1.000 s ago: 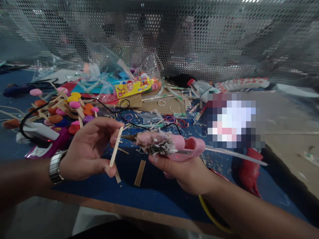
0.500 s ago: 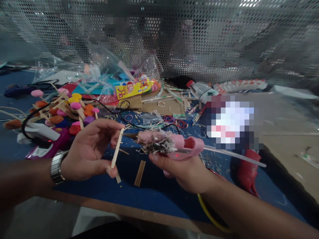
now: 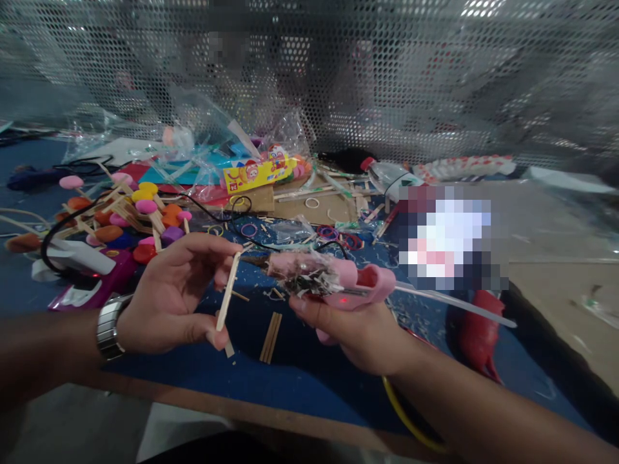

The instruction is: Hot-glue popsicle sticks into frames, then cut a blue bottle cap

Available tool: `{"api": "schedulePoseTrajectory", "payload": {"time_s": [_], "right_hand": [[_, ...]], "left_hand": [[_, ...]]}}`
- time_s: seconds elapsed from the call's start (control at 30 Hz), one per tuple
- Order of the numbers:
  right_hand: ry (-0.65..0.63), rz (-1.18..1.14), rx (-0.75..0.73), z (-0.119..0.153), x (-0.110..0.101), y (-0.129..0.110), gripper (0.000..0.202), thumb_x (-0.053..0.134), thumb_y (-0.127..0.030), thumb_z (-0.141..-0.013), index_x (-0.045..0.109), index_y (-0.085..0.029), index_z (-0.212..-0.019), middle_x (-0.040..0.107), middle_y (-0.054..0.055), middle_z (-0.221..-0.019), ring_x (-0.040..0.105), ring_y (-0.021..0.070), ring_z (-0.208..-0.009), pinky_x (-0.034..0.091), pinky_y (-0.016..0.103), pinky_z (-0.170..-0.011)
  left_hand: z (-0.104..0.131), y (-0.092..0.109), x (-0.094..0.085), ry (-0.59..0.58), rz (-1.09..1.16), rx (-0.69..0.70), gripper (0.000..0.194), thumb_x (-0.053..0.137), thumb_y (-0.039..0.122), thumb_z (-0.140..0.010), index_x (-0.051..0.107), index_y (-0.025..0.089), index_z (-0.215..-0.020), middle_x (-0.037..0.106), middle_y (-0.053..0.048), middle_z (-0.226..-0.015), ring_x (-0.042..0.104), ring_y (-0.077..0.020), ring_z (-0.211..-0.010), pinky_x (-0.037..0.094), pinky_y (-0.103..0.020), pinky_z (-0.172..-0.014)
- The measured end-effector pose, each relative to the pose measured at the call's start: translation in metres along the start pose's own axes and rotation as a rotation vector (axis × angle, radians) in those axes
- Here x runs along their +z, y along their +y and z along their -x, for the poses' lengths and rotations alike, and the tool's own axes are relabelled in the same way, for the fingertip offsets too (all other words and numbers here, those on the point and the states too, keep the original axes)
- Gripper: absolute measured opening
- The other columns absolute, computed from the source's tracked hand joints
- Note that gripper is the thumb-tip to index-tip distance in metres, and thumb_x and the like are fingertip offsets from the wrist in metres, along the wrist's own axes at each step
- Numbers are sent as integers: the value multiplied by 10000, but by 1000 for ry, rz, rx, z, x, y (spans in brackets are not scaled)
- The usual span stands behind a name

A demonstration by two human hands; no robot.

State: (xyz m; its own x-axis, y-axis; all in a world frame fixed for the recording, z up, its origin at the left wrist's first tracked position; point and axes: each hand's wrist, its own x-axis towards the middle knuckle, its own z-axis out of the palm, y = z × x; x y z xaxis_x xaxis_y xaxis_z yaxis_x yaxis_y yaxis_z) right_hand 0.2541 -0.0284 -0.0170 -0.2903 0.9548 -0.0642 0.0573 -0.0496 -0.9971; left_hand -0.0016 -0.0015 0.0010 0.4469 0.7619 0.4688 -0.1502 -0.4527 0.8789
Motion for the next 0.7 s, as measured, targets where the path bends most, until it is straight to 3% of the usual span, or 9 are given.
{"api": "schedulePoseTrajectory", "payload": {"time_s": [0.4, 0.7], "right_hand": [[14, -46, 18, -1, 0, 2, 486, 837, -509, -786, 714, -217, -1155, 580, -20, -666, 499, 123, -511, 416, 252, -402], [-14, -29, 46, -1, -1, 1, 510, 830, -547, -779, 731, -244, -1177, 573, -15, -681, 458, 116, -515, 378, 228, -377]], "left_hand": [[1, -3, 0, -19, -9, 31, 731, 1015, 307, -605, 704, 269, -1265, 610, 0, -852, 582, -135, -758, 488, -230, -649], [0, -1, 0, -8, -15, 25, 709, 1013, 312, -608, 709, 261, -1246, 606, -6, -850, 572, -141, -748, 502, -249, -647]]}}
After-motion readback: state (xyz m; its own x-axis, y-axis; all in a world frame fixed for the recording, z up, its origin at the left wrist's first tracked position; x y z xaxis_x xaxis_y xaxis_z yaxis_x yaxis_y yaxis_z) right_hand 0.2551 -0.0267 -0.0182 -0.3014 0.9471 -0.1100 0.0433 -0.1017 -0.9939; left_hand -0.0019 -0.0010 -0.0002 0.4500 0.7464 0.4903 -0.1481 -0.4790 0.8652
